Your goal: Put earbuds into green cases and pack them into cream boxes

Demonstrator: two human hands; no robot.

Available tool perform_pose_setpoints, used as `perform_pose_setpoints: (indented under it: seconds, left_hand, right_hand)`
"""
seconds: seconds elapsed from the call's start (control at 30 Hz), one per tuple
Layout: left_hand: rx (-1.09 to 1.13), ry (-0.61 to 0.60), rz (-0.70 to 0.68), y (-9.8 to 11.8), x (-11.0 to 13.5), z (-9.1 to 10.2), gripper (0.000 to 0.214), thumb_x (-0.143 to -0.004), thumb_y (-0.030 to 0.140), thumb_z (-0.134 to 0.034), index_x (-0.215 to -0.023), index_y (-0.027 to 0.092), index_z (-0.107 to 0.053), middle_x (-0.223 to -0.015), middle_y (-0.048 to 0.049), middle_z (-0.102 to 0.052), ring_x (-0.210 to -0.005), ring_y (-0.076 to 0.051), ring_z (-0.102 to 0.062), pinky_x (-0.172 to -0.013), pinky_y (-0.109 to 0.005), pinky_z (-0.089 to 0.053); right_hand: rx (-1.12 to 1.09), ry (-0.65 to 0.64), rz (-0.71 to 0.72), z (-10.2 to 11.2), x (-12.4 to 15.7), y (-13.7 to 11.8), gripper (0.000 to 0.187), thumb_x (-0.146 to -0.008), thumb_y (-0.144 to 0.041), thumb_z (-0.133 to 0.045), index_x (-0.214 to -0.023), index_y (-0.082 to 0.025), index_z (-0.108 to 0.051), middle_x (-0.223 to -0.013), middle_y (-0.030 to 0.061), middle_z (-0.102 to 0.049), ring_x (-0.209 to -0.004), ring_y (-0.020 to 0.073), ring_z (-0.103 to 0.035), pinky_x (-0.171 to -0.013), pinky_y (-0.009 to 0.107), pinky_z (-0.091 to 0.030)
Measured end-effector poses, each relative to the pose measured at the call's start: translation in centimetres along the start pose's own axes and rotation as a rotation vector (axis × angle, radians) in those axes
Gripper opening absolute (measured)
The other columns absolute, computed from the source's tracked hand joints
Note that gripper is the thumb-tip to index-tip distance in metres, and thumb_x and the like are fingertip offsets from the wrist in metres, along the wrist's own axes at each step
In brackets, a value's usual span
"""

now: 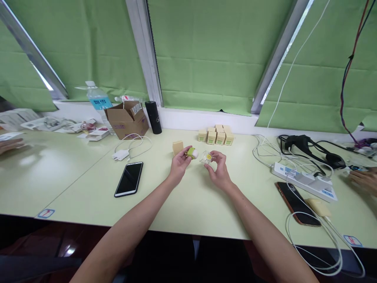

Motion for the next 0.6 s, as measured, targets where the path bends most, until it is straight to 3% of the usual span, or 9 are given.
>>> perform_pose_setpoints:
  seconds: [0.2,0.6]
  left_hand:
    - [-0.062,-0.032,-0.02,0.7,0.4,-0.7,0.062,-0.078,0.047,-0.085,-0.13,0.019,-0.068,-0.13,-0.0135,-0.068,-0.119,-0.027,-0.063,-0.105,-0.039,-0.05]
    - [-0.188,-0.132,-0.095,1.7,1.3,-2.5,0.042,-0.084,0.039,-0.079,-0.123,0.022,-0.072,-0.13,-0.012,-0.064,-0.121,-0.027,-0.061,-0.104,-0.038,-0.047]
  right_hand:
    - [-0.035,-0.003,-0.127,-0.6,0.5,1.6,0.046,-0.09,-0.033,-0.066,-0.127,-0.026,-0.039,-0.121,0.0105,-0.056,-0.106,0.024,-0.062,-0.089,0.046,-0.06]
    - [-0.044,0.0,-0.089,-1.2,0.6,0.8,0.047,-0.09,-0.035,-0.067,-0.129,-0.026,-0.044,-0.122,0.0114,-0.06,-0.108,0.0259,-0.064,-0.092,0.049,-0.062]
Point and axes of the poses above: each hand's wrist, its own x-axis away from the middle knuckle, its own z-axis out of the back of the hand, y = z × x, the point moved 9 cm from there along -x, towards the middle knuckle
